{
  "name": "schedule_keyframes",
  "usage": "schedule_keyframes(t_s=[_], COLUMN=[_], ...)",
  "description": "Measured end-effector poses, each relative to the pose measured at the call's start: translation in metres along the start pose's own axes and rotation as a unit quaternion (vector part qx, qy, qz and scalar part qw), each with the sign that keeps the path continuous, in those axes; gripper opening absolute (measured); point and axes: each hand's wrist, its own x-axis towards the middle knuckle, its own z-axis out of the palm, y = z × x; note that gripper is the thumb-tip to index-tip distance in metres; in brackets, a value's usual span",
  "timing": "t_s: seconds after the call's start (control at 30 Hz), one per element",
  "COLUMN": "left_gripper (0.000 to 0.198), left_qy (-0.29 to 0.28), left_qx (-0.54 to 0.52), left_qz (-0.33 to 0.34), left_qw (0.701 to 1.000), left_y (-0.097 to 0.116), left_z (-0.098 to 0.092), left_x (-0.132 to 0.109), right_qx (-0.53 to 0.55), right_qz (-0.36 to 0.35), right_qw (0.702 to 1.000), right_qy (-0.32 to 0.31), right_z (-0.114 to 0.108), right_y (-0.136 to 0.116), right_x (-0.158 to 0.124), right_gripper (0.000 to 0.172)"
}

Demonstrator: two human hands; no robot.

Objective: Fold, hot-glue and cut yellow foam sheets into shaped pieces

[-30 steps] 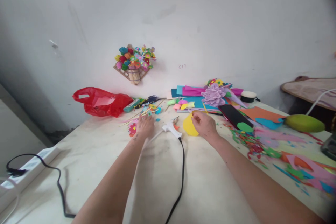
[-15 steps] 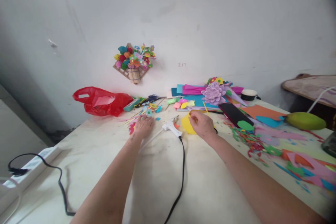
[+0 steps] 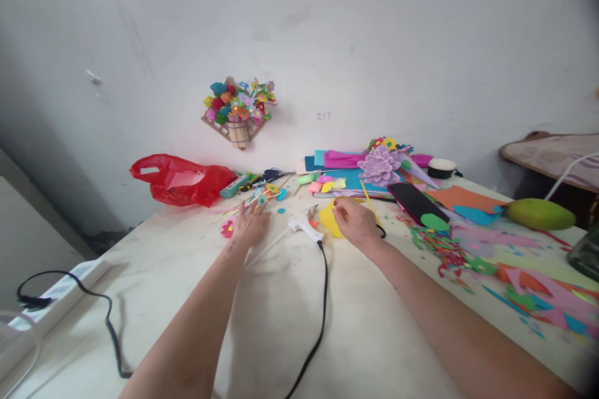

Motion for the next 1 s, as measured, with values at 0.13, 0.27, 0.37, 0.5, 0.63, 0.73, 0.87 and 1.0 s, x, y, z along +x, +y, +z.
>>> schedule_keyframes(t_s=[0.13,0.27,0.37,0.5,0.63,0.73,0.87,1.0], left_gripper=[0.038,0.039,0.040,0.042,0.040,0.033,0.031,0.040], left_qy=[0.019,-0.006,-0.046,-0.076,-0.061,0.005,-0.021,-0.022], left_qx=[-0.031,-0.062,-0.075,-0.058,-0.057,-0.065,-0.118,-0.170], left_qz=[0.018,0.032,0.019,-0.020,-0.066,-0.056,-0.110,-0.143], left_qw=[0.999,0.998,0.996,0.995,0.994,0.996,0.987,0.975], left_y=[0.018,0.026,0.029,0.033,0.039,0.044,0.059,0.092], left_z=[-0.007,-0.011,-0.007,-0.003,-0.011,-0.026,-0.049,-0.066], left_x=[0.006,0.011,0.016,0.024,0.030,0.029,0.019,0.006], right_qx=[-0.006,-0.022,-0.027,-0.027,-0.021,-0.014,-0.015,-0.002], right_qz=[-0.010,-0.013,-0.014,-0.010,-0.006,0.005,0.063,0.131], right_qw=[1.000,1.000,1.000,0.999,1.000,1.000,0.998,0.991], right_qy=[0.002,0.000,-0.005,-0.014,-0.019,-0.008,0.006,0.024], right_z=[0.001,0.001,0.002,0.003,0.003,0.004,0.005,0.006], right_y=[0.002,0.004,0.003,0.001,0.001,0.004,0.009,0.014], right_x=[-0.001,-0.001,-0.002,-0.003,-0.004,-0.003,-0.002,0.001], right_gripper=[0.012,0.012,0.012,0.014,0.014,0.016,0.016,0.019])
